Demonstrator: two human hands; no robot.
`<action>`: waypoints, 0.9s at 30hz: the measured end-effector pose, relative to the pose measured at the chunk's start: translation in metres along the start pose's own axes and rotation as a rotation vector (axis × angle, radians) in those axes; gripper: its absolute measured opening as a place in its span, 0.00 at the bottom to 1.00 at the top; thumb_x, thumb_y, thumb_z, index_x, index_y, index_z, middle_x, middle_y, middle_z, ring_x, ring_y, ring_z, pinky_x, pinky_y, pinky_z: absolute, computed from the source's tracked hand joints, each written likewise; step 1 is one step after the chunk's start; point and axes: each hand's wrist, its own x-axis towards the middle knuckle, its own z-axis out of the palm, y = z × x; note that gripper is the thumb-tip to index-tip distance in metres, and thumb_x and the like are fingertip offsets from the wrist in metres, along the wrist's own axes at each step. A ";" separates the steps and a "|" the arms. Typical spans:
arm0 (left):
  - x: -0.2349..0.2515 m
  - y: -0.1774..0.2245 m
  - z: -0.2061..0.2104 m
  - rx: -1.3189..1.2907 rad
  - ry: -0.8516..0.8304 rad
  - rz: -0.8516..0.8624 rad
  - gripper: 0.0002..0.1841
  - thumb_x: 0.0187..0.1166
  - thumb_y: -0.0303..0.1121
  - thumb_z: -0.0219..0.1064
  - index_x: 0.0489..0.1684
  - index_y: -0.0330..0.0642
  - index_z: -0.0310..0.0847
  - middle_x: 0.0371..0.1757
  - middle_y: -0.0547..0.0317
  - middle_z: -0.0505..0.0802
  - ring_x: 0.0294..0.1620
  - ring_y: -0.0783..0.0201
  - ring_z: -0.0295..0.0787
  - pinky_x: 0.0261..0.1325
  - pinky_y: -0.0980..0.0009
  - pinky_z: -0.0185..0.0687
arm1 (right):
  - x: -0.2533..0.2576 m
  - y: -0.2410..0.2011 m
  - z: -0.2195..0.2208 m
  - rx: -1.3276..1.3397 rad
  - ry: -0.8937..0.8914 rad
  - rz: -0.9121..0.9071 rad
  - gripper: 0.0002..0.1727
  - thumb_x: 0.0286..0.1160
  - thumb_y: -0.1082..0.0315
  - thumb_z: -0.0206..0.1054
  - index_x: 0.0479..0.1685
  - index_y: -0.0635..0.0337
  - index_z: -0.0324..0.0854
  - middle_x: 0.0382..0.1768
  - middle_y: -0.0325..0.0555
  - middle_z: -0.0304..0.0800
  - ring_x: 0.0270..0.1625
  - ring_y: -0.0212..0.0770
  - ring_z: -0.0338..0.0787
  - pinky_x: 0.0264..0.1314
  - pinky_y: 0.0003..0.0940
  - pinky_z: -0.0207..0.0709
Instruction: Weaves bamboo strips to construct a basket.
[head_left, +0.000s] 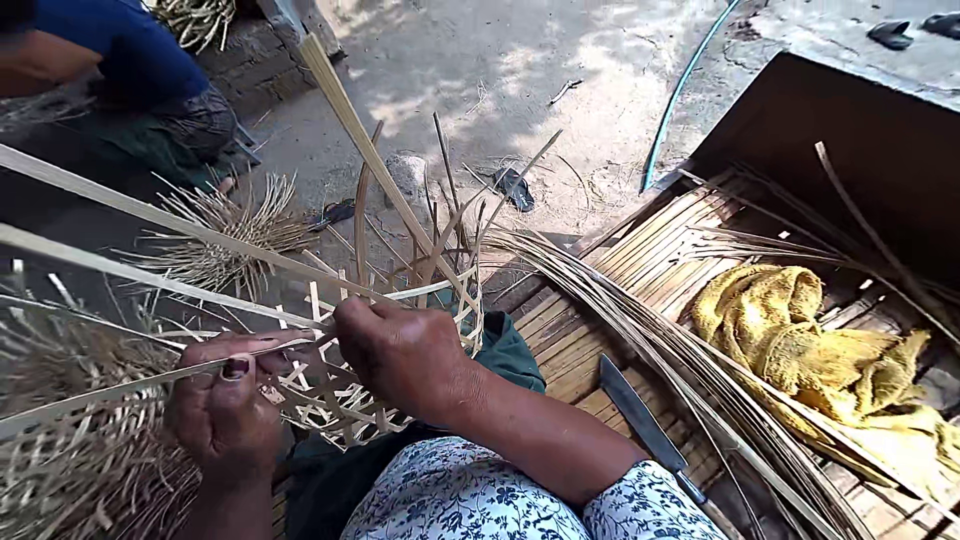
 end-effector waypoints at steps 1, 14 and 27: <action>0.001 0.003 0.001 0.089 -0.048 0.000 0.15 0.93 0.47 0.50 0.59 0.56 0.82 0.48 0.74 0.95 0.45 0.77 0.92 0.50 0.77 0.87 | 0.001 0.002 -0.001 -0.013 -0.001 0.011 0.06 0.78 0.65 0.66 0.36 0.54 0.87 0.19 0.41 0.82 0.18 0.41 0.84 0.14 0.38 0.72; 0.010 -0.054 -0.051 0.543 0.141 -0.112 0.21 0.78 0.33 0.72 0.57 0.21 0.75 0.47 0.52 0.88 0.42 0.78 0.81 0.48 0.80 0.79 | -0.006 0.117 -0.035 0.155 0.174 0.099 0.11 0.79 0.73 0.67 0.54 0.61 0.91 0.41 0.45 0.95 0.35 0.33 0.91 0.38 0.32 0.89; 0.016 -0.148 -0.093 0.368 0.401 -0.462 0.23 0.70 0.26 0.73 0.60 0.56 0.73 0.47 0.82 0.90 0.46 0.77 0.89 0.56 0.71 0.89 | -0.032 0.272 0.046 -0.129 -0.530 0.677 0.17 0.85 0.60 0.63 0.59 0.61 0.90 0.49 0.58 0.94 0.48 0.54 0.94 0.55 0.59 0.85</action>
